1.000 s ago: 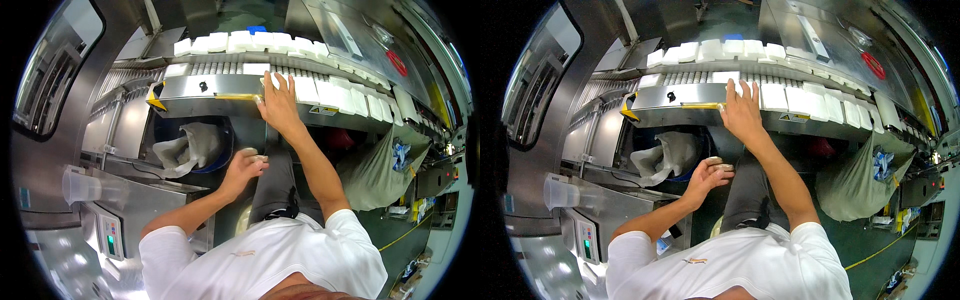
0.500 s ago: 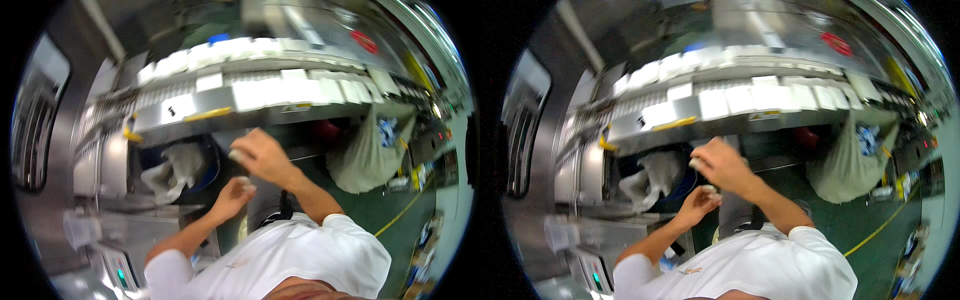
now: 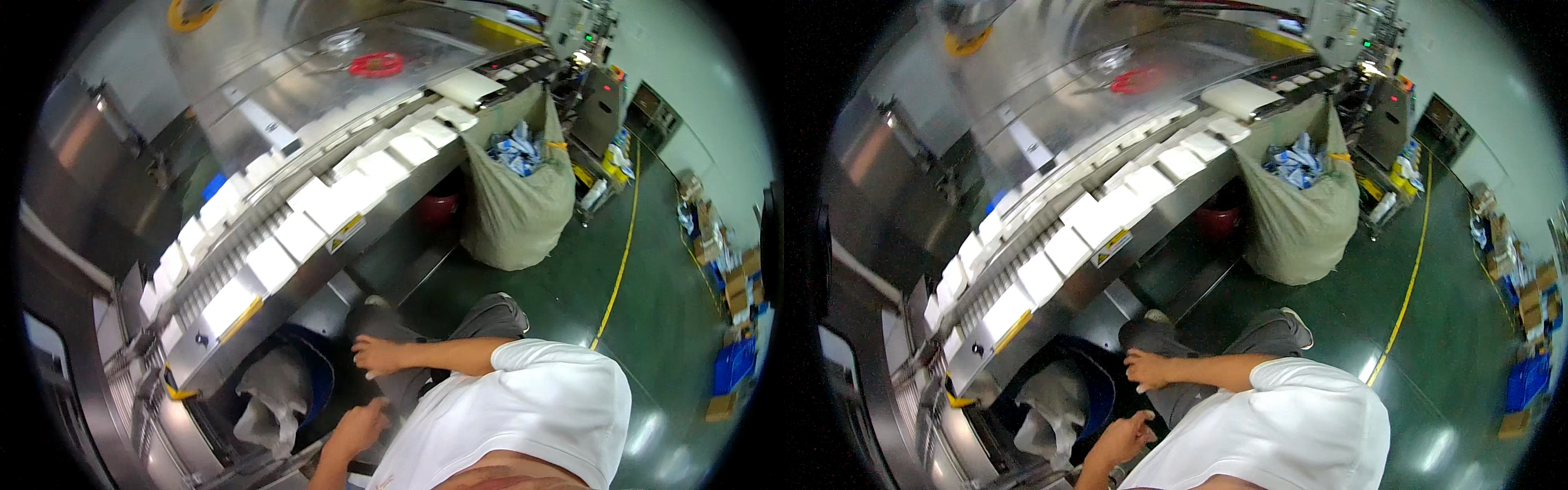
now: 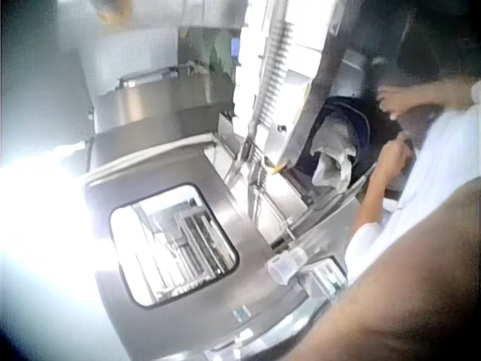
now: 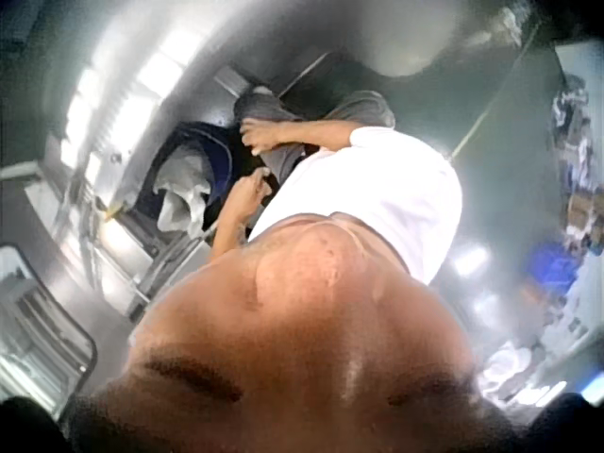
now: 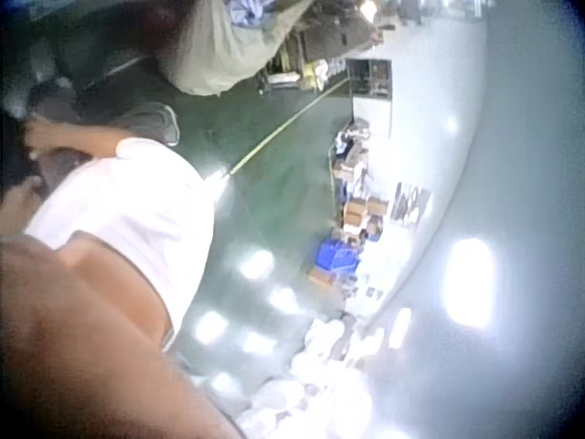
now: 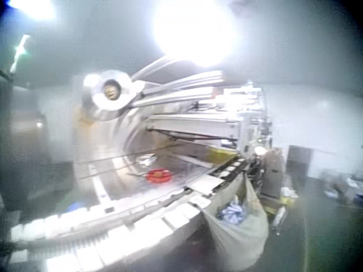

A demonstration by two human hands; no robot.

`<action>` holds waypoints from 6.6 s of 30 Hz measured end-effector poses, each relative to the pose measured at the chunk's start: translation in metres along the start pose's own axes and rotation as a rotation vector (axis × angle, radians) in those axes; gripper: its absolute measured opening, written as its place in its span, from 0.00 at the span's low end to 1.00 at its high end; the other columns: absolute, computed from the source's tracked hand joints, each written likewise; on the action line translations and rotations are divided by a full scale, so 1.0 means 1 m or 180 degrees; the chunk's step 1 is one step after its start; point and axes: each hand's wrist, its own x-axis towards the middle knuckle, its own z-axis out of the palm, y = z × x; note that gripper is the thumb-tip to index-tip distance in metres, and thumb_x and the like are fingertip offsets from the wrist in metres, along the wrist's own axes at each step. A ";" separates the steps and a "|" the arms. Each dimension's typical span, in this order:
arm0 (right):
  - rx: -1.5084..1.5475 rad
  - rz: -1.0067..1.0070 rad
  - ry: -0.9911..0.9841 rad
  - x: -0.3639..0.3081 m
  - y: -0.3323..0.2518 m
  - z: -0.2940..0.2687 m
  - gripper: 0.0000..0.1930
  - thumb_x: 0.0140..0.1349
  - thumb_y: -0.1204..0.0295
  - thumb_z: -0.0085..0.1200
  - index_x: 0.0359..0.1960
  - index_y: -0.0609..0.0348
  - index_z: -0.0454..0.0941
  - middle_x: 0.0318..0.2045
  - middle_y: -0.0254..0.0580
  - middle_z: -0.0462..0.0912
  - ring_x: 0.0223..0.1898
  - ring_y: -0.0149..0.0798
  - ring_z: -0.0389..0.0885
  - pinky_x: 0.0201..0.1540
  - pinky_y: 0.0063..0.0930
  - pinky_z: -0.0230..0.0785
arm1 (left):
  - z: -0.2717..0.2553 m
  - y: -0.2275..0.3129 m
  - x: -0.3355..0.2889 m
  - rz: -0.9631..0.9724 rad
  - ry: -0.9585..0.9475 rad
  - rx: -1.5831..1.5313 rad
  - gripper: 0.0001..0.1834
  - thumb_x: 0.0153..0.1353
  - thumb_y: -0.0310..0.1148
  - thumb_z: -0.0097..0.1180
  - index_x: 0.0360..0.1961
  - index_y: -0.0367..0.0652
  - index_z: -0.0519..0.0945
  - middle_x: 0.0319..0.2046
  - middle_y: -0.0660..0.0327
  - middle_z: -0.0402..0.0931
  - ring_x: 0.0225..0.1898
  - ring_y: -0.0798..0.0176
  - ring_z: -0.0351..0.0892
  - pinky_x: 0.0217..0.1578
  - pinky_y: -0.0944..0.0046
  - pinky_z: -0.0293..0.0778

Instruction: The person picks up a white rectangular bar from a conveyor belt, handles it with both hands, and then places it back onto the machinery. They check the weight of an item on an industrial scale and return to the conveyor to continue checking the bars.

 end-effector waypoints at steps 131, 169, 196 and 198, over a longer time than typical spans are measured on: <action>0.0506 0.0075 0.1195 0.018 -0.006 -0.003 0.17 0.68 0.61 0.55 0.22 0.57 0.79 0.24 0.50 0.79 0.33 0.54 0.78 0.54 0.49 0.70 | 0.011 -0.007 -0.006 -0.0152 -0.1013 0.0665 0.22 0.66 0.38 0.54 0.58 0.37 0.77 0.36 0.37 0.84 0.39 0.37 0.86 0.43 0.43 0.78; 0.0579 -0.0059 0.1175 0.026 -0.004 0.009 0.13 0.64 0.67 0.58 0.22 0.58 0.77 0.23 0.51 0.75 0.30 0.57 0.76 0.39 0.51 0.65 | 0.067 -0.019 0.020 -0.1244 0.1696 0.0874 0.10 0.59 0.34 0.59 0.38 0.39 0.80 0.25 0.47 0.83 0.32 0.38 0.86 0.33 0.43 0.82; 0.0981 -0.0259 0.1039 0.030 -0.037 0.016 0.12 0.65 0.68 0.61 0.23 0.57 0.79 0.21 0.42 0.77 0.31 0.49 0.79 0.56 0.47 0.72 | 0.423 -0.339 -0.019 -0.4959 0.3770 -0.1526 0.44 0.54 0.63 0.70 0.56 0.31 0.78 0.57 0.45 0.78 0.52 0.44 0.82 0.54 0.47 0.79; 0.0932 -0.0083 0.0895 0.022 -0.035 0.012 0.13 0.66 0.68 0.61 0.23 0.57 0.79 0.22 0.44 0.77 0.31 0.50 0.78 0.56 0.46 0.71 | 0.361 -0.303 -0.021 -0.4848 0.2960 -0.2686 0.47 0.50 0.64 0.72 0.55 0.31 0.75 0.54 0.43 0.77 0.50 0.43 0.83 0.51 0.47 0.81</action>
